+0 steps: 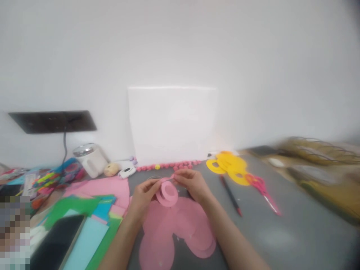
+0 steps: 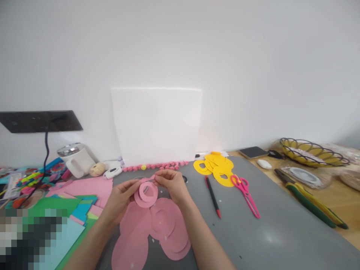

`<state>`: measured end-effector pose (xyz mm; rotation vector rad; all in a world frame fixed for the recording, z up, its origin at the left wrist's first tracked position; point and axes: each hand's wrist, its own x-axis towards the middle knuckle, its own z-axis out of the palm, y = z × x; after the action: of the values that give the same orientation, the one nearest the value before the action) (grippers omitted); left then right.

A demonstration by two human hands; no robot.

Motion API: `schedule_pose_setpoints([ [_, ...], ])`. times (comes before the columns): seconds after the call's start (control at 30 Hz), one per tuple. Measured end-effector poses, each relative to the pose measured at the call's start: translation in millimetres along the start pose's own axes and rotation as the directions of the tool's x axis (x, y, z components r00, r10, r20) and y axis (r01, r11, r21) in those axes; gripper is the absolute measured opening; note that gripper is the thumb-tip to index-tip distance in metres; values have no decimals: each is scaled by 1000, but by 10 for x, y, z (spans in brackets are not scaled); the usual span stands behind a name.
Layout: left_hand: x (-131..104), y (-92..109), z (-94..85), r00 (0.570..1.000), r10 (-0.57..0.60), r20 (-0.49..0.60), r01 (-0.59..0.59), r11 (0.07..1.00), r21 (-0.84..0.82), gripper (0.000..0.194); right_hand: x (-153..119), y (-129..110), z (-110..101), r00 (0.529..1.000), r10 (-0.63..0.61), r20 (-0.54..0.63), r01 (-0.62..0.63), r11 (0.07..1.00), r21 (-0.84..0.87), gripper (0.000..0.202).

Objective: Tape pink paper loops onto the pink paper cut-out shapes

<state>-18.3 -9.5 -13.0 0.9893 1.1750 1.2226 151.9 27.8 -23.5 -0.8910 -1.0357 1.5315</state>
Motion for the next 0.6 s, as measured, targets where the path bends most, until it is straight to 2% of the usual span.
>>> schedule_pose_setpoints([
  [0.27, -37, 40, 53, 1000, 0, 18, 0, 1000, 25, 31, -43, -33, 28, 999, -17, 27, 19, 998, -63, 23],
  [0.6, -34, 32, 33, 1000, 13, -4, -13, 1000, 10, 30, 26, 34, -1, 999, -40, 15, 39, 998, 55, 24],
])
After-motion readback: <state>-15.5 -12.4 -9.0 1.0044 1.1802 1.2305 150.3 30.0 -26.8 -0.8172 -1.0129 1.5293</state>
